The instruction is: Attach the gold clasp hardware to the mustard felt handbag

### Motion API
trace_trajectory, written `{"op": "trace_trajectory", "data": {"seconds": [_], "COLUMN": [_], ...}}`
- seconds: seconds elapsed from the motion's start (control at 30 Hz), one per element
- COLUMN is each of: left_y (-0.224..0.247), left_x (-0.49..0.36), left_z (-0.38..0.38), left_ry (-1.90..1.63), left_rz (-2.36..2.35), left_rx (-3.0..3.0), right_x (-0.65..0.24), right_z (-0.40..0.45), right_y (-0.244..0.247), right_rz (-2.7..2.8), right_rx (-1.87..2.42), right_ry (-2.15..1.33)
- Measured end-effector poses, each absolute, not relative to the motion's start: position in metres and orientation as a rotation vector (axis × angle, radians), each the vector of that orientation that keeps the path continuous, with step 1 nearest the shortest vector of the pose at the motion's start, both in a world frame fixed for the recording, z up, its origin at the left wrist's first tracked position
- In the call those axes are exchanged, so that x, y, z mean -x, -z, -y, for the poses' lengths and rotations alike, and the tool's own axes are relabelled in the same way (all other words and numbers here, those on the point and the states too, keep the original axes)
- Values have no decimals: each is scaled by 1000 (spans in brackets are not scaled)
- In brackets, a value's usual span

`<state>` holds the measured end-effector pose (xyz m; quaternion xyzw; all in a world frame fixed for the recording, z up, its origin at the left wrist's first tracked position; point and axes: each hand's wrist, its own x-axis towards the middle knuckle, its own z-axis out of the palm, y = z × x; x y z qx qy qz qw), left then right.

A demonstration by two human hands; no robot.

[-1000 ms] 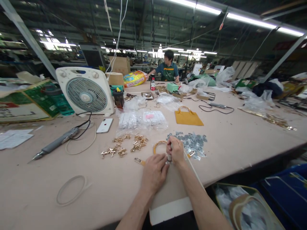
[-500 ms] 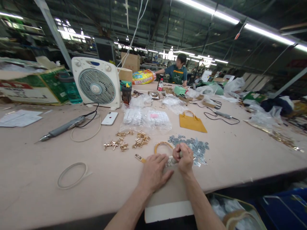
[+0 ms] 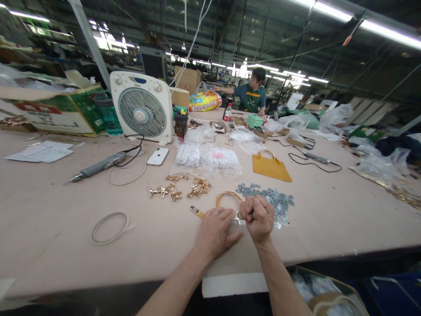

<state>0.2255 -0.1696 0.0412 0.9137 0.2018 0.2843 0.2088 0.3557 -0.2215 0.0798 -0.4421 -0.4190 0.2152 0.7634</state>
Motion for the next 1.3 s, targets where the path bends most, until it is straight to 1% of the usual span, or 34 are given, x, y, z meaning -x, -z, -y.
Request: {"op": "trace_trajectory", "data": {"seconds": [0.2,0.4,0.57,0.67,0.8,0.97,1.3], "left_y": [-43,-41,-40,-38,-34,-31,-29], "left_x": [-226,-226,-225,-223,-222,-222,-222], "left_z": [171,170,169,169,169,169,167], "left_ry": [-795,-736,-713,-708,-726,-750,-738], "left_rz": [-574,-575,-583,-592,-592,-596,-602], "left_rx": [-2526,-2546,-2536,-2541,-2531,-2520,-2479], "right_x": [-361,-355,-357,-361,-352,-335,-329], "right_z": [220,223,221,226,234,232,224], "right_y": [-66,-81,-58,-52,-58,-48,-37], "right_rz": [912,925,919,861,865,900,1057], "right_rx": [1187,976,1089,967,817,924,1119], "right_ry": [-464,-398,-455,-500,-459,-474,-260]}}
